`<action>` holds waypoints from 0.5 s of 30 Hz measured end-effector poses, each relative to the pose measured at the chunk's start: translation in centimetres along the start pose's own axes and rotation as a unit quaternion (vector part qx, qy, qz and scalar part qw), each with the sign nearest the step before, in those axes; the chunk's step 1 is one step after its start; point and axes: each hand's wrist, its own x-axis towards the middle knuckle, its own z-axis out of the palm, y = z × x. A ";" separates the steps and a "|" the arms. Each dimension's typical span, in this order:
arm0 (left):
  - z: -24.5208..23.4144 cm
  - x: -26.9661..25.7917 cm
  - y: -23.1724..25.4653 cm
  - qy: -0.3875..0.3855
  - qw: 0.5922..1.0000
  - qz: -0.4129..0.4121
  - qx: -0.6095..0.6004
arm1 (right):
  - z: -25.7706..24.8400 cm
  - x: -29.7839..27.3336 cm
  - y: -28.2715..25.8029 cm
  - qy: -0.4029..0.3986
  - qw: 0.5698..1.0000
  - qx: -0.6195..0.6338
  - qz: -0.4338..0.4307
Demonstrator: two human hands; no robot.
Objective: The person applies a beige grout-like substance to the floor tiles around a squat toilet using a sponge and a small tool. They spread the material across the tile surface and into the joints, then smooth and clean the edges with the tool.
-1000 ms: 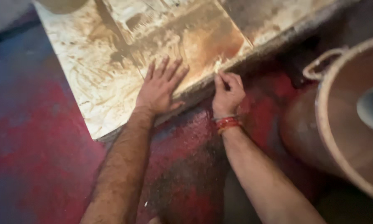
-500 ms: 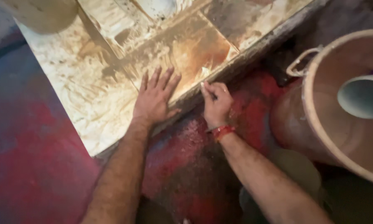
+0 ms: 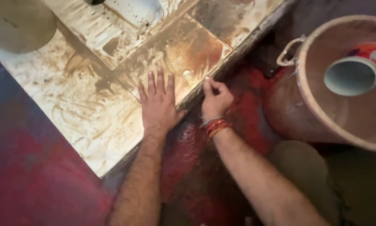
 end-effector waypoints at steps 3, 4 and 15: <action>-0.4 -0.1 -0.2 0.012 1.000 0.001 -0.017 | 1.0 1.3 0.2 0.049 0.997 0.052 0.041; -0.5 -0.1 -0.3 0.013 1.000 -0.003 -0.022 | 1.1 1.9 0.3 0.066 0.993 0.079 0.063; -0.4 2.8 1.7 -0.032 0.999 -0.016 0.014 | 0.1 2.8 0.1 0.043 0.997 -0.017 0.058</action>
